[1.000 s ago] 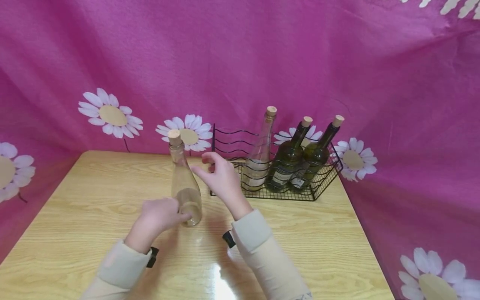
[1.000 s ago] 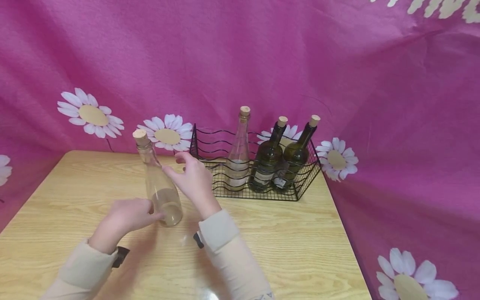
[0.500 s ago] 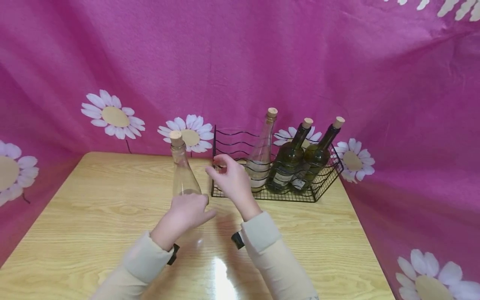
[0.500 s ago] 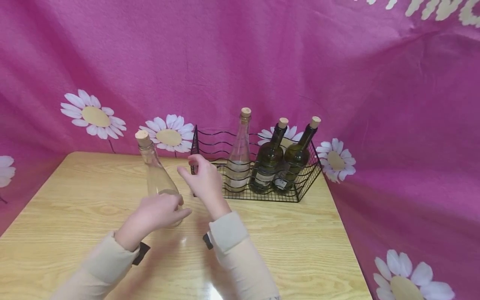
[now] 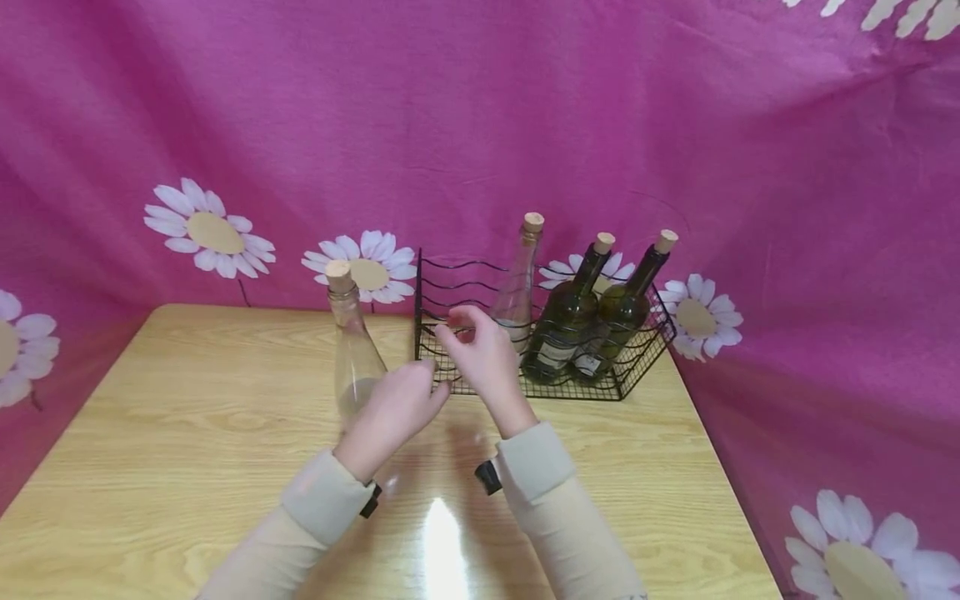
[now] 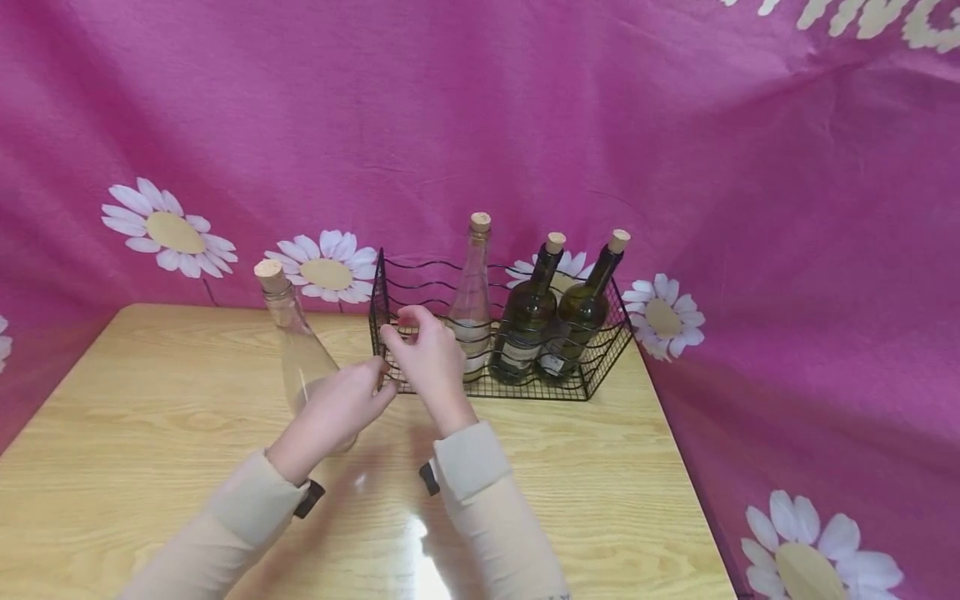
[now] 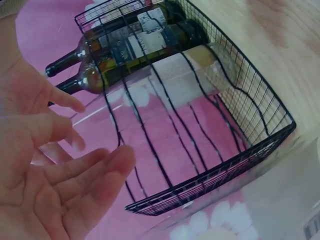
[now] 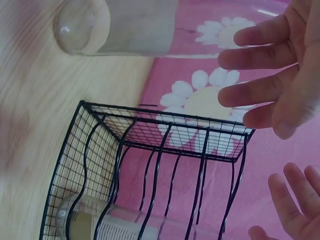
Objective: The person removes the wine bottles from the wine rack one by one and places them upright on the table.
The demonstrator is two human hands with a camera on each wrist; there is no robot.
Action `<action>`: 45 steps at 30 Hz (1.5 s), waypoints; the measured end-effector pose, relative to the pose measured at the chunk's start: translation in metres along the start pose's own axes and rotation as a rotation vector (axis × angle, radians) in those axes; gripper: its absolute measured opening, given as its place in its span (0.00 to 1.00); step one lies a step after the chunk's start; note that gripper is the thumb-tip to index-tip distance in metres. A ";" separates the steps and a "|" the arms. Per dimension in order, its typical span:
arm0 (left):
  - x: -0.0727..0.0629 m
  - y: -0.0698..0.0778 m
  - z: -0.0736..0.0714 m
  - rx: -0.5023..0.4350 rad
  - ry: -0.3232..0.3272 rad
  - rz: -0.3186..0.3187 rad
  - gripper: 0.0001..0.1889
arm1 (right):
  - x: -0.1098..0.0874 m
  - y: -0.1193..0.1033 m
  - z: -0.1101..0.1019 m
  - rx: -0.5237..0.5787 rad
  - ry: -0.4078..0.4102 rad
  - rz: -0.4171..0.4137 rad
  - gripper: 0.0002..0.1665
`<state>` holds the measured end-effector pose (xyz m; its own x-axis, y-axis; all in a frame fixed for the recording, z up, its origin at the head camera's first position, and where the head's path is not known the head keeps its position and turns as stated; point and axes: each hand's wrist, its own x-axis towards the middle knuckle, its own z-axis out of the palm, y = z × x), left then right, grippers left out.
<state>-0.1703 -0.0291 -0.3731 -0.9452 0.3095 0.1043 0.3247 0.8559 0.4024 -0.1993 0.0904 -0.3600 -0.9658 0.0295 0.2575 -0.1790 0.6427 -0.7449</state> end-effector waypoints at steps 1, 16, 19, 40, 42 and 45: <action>0.002 0.000 0.001 -0.018 0.011 -0.006 0.15 | 0.000 0.001 -0.001 -0.006 0.005 0.006 0.17; 0.023 -0.005 0.019 -0.137 0.296 -0.030 0.20 | 0.001 0.015 -0.012 0.042 0.095 0.039 0.16; 0.028 -0.004 0.023 -0.155 0.330 -0.033 0.20 | 0.001 0.018 -0.015 0.046 0.103 0.044 0.16; 0.060 -0.003 0.034 -0.271 0.501 -0.259 0.26 | -0.004 0.036 -0.025 0.042 0.132 0.078 0.14; 0.064 -0.003 0.034 -0.301 0.512 -0.281 0.27 | -0.004 0.037 -0.025 0.040 0.130 0.081 0.14; 0.070 -0.003 0.033 -0.343 0.514 -0.320 0.27 | -0.006 0.040 -0.026 0.033 0.119 0.080 0.15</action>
<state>-0.2359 0.0034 -0.3966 -0.9167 -0.2445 0.3161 0.0779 0.6666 0.7413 -0.1960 0.1358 -0.3752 -0.9486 0.1715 0.2658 -0.1101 0.6089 -0.7856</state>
